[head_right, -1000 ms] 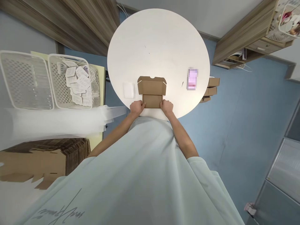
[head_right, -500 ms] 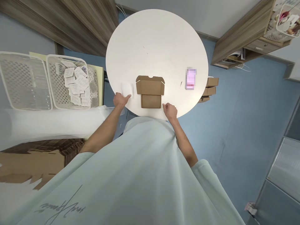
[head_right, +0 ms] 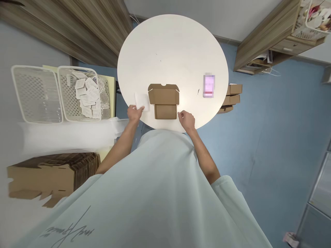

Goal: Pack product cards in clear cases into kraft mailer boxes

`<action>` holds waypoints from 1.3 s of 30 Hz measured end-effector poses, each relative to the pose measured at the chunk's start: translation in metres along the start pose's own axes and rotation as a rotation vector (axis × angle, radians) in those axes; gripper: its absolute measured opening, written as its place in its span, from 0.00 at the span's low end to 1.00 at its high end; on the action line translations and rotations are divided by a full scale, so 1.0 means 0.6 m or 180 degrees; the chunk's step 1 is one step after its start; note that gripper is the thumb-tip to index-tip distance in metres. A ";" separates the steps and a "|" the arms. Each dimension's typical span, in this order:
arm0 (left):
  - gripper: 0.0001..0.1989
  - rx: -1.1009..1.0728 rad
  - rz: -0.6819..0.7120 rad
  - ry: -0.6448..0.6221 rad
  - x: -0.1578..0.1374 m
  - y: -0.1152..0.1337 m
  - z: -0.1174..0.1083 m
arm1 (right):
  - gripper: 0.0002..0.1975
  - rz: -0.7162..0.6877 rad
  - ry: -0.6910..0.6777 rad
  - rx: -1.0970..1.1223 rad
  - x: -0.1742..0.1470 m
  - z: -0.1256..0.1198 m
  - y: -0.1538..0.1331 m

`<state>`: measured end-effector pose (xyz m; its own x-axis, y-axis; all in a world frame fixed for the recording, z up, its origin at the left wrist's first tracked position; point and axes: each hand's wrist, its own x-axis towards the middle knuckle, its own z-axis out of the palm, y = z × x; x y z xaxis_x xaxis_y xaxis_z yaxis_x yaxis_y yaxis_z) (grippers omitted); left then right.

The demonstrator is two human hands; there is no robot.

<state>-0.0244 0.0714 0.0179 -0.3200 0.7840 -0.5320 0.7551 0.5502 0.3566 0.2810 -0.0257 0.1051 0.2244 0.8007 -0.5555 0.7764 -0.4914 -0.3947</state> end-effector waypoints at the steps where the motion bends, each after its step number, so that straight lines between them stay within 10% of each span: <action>1: 0.17 -0.0202 -0.0087 0.0026 -0.013 -0.008 -0.003 | 0.16 -0.0084 0.0005 0.0059 -0.001 -0.003 -0.008; 10: 0.20 -0.0908 0.0596 -0.0316 -0.124 -0.042 -0.056 | 0.12 -0.1066 -0.0251 0.0871 0.006 -0.003 -0.095; 18: 0.22 -0.0402 0.1495 -0.1008 -0.155 0.007 -0.071 | 0.37 -0.1790 -0.0432 0.0562 0.030 0.019 -0.105; 23: 0.26 -0.0255 0.1785 -0.1302 -0.135 0.034 -0.054 | 0.20 -0.1069 -0.0717 0.0572 0.042 0.032 -0.075; 30: 0.30 0.0096 0.0930 -0.1123 -0.099 0.077 0.016 | 0.11 -0.0089 -0.0404 0.0382 0.067 0.071 -0.052; 39: 0.22 0.0959 0.0790 -0.1024 -0.091 0.109 0.061 | 0.08 -0.0092 -0.0621 -0.0521 0.112 0.102 -0.069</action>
<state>0.0637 0.0540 0.0423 0.0469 0.7261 -0.6860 0.9328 0.2138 0.2900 0.2280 0.0274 0.0394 0.0951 0.7245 -0.6827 0.8694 -0.3944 -0.2975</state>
